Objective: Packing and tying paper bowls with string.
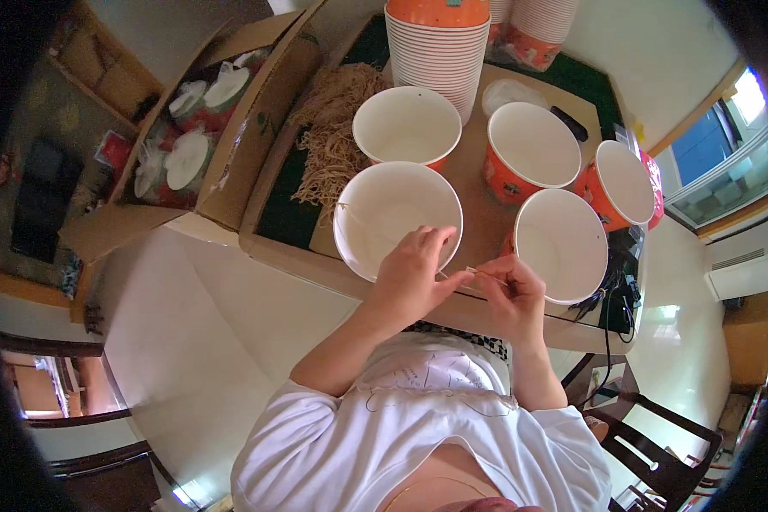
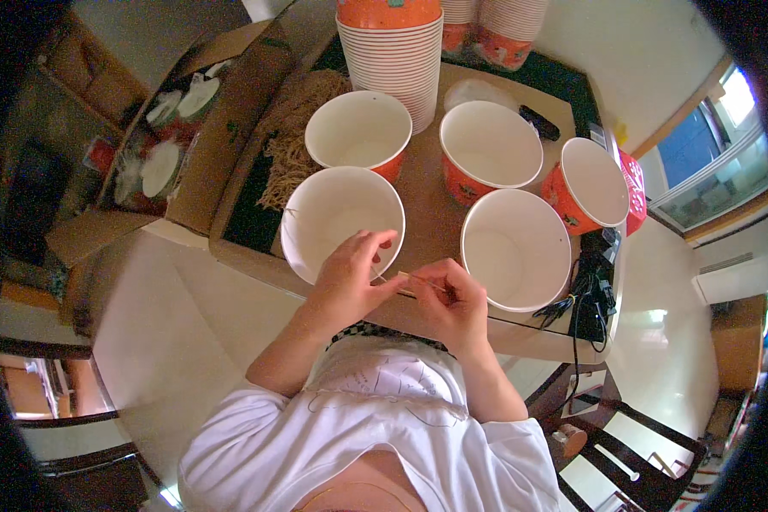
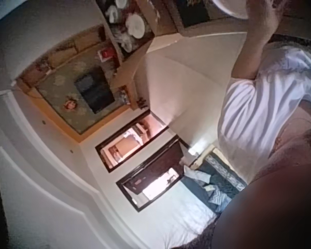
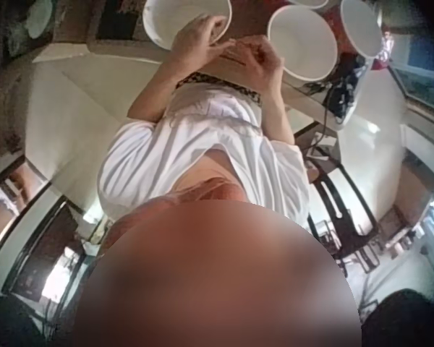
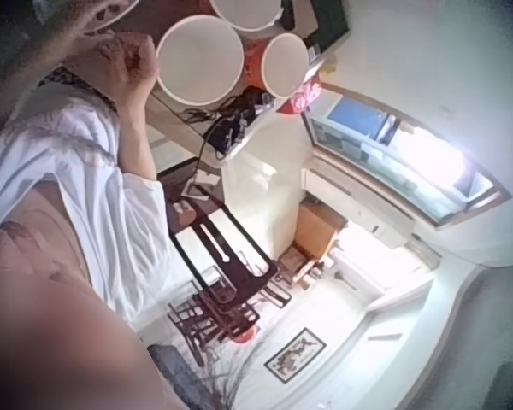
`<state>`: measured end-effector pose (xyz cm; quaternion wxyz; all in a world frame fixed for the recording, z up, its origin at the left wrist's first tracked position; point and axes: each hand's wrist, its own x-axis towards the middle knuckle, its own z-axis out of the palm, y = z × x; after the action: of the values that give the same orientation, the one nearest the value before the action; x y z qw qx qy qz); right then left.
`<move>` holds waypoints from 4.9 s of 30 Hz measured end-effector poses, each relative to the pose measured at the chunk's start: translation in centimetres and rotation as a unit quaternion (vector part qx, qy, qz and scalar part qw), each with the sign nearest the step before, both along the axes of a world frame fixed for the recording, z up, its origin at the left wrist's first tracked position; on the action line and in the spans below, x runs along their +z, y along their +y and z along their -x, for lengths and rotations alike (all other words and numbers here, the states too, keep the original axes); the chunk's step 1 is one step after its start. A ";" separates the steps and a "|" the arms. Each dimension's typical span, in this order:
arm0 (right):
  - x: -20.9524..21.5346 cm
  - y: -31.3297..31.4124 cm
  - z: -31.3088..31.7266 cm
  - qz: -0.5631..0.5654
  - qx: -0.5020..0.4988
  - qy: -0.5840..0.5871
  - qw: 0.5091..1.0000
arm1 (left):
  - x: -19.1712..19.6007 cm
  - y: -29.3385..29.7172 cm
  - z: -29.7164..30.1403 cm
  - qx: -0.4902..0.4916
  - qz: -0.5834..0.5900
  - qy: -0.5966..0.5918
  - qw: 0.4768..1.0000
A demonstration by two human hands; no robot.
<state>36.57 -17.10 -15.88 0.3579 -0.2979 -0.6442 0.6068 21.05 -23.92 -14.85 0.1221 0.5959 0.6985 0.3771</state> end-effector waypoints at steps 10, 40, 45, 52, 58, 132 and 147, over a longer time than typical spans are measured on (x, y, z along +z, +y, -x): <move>-0.4 0.3 0.0 -0.031 -0.010 -0.042 0.999 | 0.4 -1.5 0.1 0.009 0.050 0.081 0.995; -0.9 -0.6 3.9 -0.191 0.062 0.085 0.976 | 1.1 -3.2 2.9 0.018 -0.003 -0.318 0.948; -0.2 -0.6 3.9 -0.340 0.042 0.087 0.935 | 1.3 -2.8 2.3 0.032 0.001 -0.292 0.956; -1.0 -0.7 3.3 -0.219 0.022 0.062 0.973 | 1.6 -2.7 1.9 0.018 0.024 -0.299 0.954; -0.7 -0.2 3.1 -0.136 0.063 0.055 0.987 | 0.9 -2.9 1.8 0.008 0.032 -0.273 0.961; -2.4 1.7 2.2 0.092 0.132 0.034 0.986 | -0.4 -0.9 0.5 -0.019 -0.027 -0.097 0.995; -2.3 1.8 1.9 0.065 0.145 0.023 0.987 | -0.2 -0.9 0.4 -0.038 -0.008 -0.059 0.998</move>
<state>34.68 -15.26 -18.21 0.2609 -0.2101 -0.6315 0.6993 20.61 -24.80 -15.03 0.1722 0.5994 0.6639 0.4127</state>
